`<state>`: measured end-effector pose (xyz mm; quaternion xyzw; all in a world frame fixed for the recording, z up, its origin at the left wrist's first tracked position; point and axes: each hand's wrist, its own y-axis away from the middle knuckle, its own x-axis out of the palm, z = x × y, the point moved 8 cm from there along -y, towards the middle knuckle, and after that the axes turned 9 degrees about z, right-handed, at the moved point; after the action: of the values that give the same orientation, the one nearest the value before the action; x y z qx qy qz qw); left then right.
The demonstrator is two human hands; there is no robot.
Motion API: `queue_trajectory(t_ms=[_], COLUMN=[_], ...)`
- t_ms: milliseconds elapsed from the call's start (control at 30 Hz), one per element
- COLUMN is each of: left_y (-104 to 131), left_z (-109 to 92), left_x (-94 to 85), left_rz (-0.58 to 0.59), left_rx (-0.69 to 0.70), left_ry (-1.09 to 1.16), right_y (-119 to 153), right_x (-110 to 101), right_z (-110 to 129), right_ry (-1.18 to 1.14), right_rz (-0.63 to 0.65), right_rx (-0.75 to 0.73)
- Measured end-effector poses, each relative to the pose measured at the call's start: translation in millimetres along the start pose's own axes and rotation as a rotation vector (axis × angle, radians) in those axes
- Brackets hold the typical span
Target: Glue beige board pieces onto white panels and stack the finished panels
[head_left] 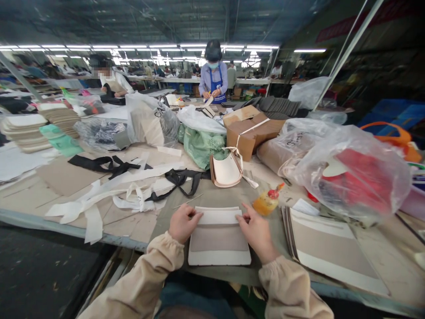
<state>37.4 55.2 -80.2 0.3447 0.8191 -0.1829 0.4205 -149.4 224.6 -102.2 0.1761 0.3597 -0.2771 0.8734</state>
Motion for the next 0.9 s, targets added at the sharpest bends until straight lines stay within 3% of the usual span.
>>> queue_trajectory(t_ms=[200,567,767,900], left_y=[-7.1,-13.3,-13.4,-7.6], left_z=[11.6,18.4,23.7,32.8], left_x=[15.2,21.7,20.8,16.2], left_rz=[-0.033,0.012,0.027,0.075], left_rx=[-0.02,-0.087,-0.17,-0.284], left_ry=[-0.111,-0.209,-0.162,-0.001], right_y=[-10.0,-14.3,-15.4,-15.2], right_x=[8.5,18.4,19.4,20.2], right_z=[-4.9,-18.4,-19.8,-18.9], right_ry=[0.08,0.127,0.151,0.163], right_rz=[0.008,0.044,0.074,0.09], right_rx=[0.026,0.163,0.194,0.191])
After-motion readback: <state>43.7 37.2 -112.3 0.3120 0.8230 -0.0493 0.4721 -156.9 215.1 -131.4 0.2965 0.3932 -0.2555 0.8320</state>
